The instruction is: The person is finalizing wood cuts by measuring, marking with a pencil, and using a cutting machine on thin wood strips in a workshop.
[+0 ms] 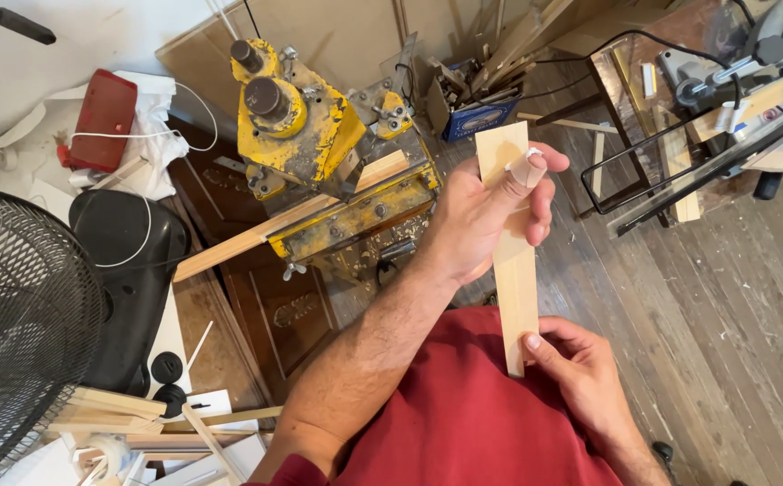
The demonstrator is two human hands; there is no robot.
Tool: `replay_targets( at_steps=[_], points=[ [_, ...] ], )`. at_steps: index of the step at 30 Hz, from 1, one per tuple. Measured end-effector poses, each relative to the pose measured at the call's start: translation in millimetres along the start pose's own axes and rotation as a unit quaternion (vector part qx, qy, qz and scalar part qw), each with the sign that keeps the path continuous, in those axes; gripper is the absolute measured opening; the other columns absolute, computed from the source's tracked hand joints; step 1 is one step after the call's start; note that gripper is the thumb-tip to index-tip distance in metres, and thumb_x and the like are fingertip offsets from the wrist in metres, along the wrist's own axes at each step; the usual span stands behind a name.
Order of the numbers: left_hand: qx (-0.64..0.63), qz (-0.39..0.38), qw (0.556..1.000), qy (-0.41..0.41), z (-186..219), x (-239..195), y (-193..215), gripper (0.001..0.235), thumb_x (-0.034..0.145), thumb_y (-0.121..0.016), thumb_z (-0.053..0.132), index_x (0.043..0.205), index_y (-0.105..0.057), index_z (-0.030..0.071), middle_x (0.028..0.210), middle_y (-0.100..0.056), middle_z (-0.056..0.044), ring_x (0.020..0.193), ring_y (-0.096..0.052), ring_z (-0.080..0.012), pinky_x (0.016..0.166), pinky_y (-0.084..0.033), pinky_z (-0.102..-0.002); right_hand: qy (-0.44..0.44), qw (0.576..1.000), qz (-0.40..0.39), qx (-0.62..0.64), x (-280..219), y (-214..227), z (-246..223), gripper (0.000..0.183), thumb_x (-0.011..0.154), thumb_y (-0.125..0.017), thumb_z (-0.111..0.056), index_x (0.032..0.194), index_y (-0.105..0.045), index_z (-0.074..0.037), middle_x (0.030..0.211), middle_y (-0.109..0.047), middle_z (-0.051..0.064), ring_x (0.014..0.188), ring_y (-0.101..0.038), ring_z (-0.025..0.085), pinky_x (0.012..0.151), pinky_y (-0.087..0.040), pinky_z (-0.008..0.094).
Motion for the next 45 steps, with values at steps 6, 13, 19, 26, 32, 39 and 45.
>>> replay_targets(
  at_steps=[6,13,19,26,32,39,45],
  points=[
    [-0.007,-0.003,1.0,0.002,-2.4,-1.8,0.7,0.038,0.099,-0.069,0.034,0.11,-0.066,-0.002,0.074,-0.061,-0.007,0.055,-0.057,-0.0172,0.053,-0.047,-0.028,0.021,0.997,0.013,-0.072,0.1,-0.1,-5.7,0.016,0.086,-0.079,-0.013,0.096,-0.082,0.0,0.087,-0.081,0.008,0.077,-0.069,0.014,0.072,-0.054,0.027],
    [0.002,-0.01,1.0,0.004,-1.2,-4.6,-1.5,0.037,0.1,-0.069,0.033,0.111,-0.066,-0.003,0.074,-0.061,-0.007,0.055,-0.058,-0.0178,0.053,-0.048,-0.029,0.024,0.995,0.019,-0.091,-1.5,1.8,-4.9,0.018,0.085,-0.08,-0.016,0.096,-0.083,-0.002,0.087,-0.083,0.007,0.076,-0.07,0.014,0.072,-0.054,0.027],
    [-0.004,-0.009,1.0,0.015,-6.5,-5.6,-1.1,0.036,0.099,-0.07,0.032,0.109,-0.066,-0.001,0.073,-0.061,-0.008,0.054,-0.058,-0.0183,0.052,-0.047,-0.03,0.032,0.996,0.015,-0.085,-1.3,4.9,5.1,0.015,0.085,-0.081,-0.014,0.093,-0.083,-0.002,0.079,-0.079,0.006,0.069,-0.065,0.012,0.066,-0.051,0.026],
    [-0.03,0.001,0.999,0.02,-8.2,-8.0,-4.4,0.032,0.095,-0.072,0.032,0.098,-0.06,0.002,0.073,-0.058,-0.006,0.054,-0.057,-0.0165,0.051,-0.047,-0.028,0.021,0.995,0.018,-0.092,-1.2,6.5,12.9,0.018,0.084,-0.082,-0.014,0.098,-0.084,-0.003,0.08,-0.08,0.006,0.069,-0.064,0.012,0.065,-0.05,0.025],
    [0.0,-0.019,1.0,0.019,-3.0,-10.4,-10.3,0.031,0.097,-0.068,0.039,0.096,-0.058,0.009,0.074,-0.059,-0.004,0.052,-0.059,-0.0158,0.05,-0.046,-0.028,0.043,0.995,0.018,-0.093,-5.8,1.9,4.5,0.014,0.085,-0.081,-0.014,0.094,-0.083,-0.004,0.082,-0.08,0.005,0.07,-0.064,0.011,0.067,-0.049,0.024],
    [-0.016,-0.092,0.995,0.014,-0.3,-12.5,-21.8,0.033,0.102,-0.062,0.041,0.101,-0.051,0.01,0.073,-0.06,-0.01,0.053,-0.063,-0.0221,0.061,-0.065,-0.043,0.061,0.993,0.013,-0.1,-5.0,0.6,5.1,0.011,0.086,-0.081,-0.013,0.09,-0.081,-0.003,0.08,-0.078,0.003,0.071,-0.061,0.009,0.068,-0.048,0.024],
    [-0.05,-0.111,0.993,-0.001,1.1,-12.6,-28.0,0.021,0.107,-0.057,0.032,0.103,-0.053,0.012,0.068,-0.035,-0.001,0.049,-0.036,-0.0127,0.044,-0.039,-0.029,0.062,0.993,0.003,-0.099,-3.3,-1.0,5.7,0.013,0.085,-0.081,-0.014,0.092,-0.081,-0.003,0.082,-0.08,0.005,0.073,-0.067,0.011,0.069,-0.052,0.024]
  ],
)
Point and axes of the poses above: each hand's wrist, its own x-axis towards the middle knuckle, its own y-axis out of the back of the hand, z = x × y, the point moved 10 cm from there along x, towards the middle knuckle
